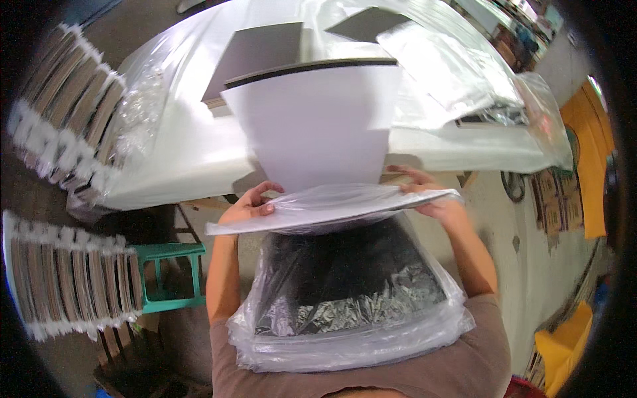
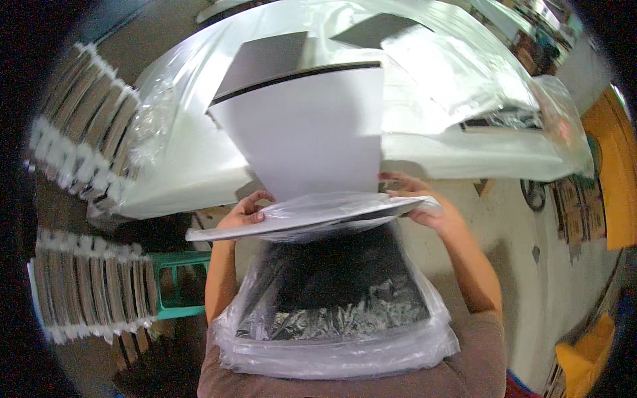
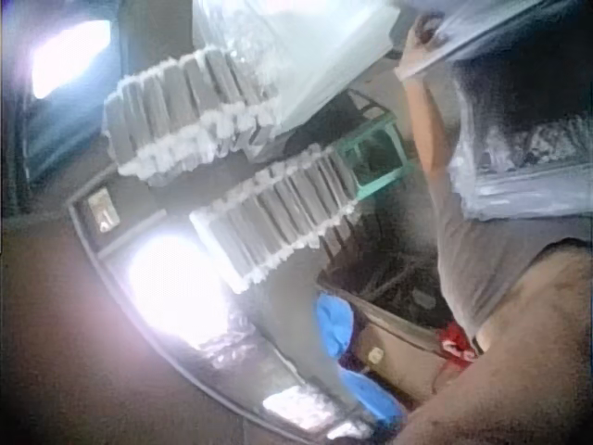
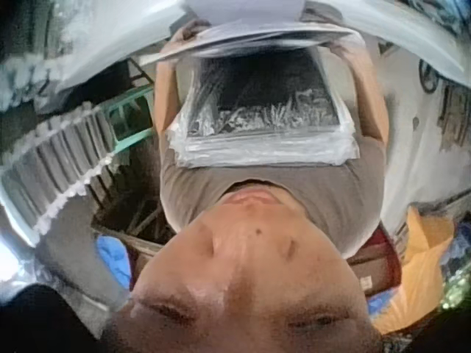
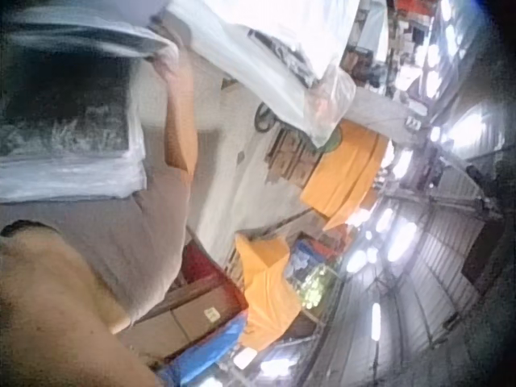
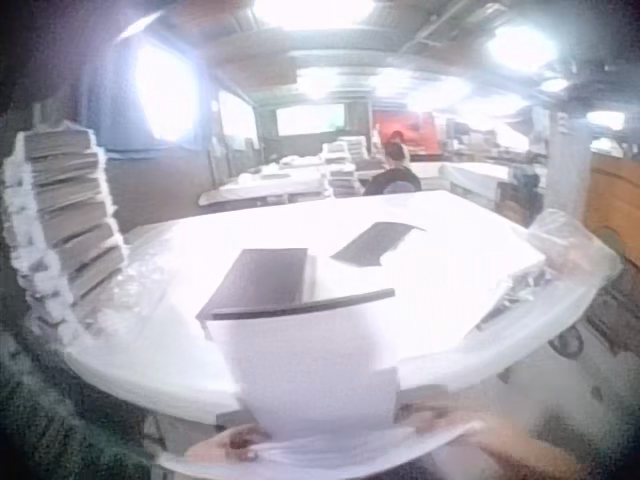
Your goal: The person wraps individual black panels in plastic bags, handling them one by one from a stack and placing each bagged panel onto a second stack.
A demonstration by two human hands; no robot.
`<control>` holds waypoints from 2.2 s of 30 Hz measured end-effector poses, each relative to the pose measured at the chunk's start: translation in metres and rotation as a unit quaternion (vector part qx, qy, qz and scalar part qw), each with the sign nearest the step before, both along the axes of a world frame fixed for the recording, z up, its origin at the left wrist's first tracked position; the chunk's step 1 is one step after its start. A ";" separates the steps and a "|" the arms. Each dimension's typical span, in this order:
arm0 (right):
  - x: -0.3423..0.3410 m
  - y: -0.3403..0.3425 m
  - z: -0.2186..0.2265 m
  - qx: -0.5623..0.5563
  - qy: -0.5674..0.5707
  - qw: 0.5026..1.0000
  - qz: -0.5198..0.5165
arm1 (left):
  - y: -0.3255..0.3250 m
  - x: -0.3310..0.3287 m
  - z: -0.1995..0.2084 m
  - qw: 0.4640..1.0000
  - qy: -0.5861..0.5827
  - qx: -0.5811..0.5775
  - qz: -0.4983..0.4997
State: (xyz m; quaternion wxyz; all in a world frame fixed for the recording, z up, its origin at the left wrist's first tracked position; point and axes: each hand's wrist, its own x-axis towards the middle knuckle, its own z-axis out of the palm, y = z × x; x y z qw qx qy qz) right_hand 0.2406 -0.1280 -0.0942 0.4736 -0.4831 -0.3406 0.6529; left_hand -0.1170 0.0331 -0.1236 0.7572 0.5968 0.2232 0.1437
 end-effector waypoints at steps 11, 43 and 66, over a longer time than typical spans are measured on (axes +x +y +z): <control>-0.001 0.022 -0.150 -0.080 -0.041 0.995 -0.034 | 0.007 -0.022 -0.197 0.953 -0.079 -0.120 0.268; 0.066 0.187 -0.028 0.313 -0.565 0.749 -0.148 | -0.015 0.036 0.025 0.979 0.118 0.137 -0.097; 0.128 0.188 0.073 0.341 0.177 0.862 -0.329 | -0.013 0.034 0.034 0.971 0.104 0.194 -0.087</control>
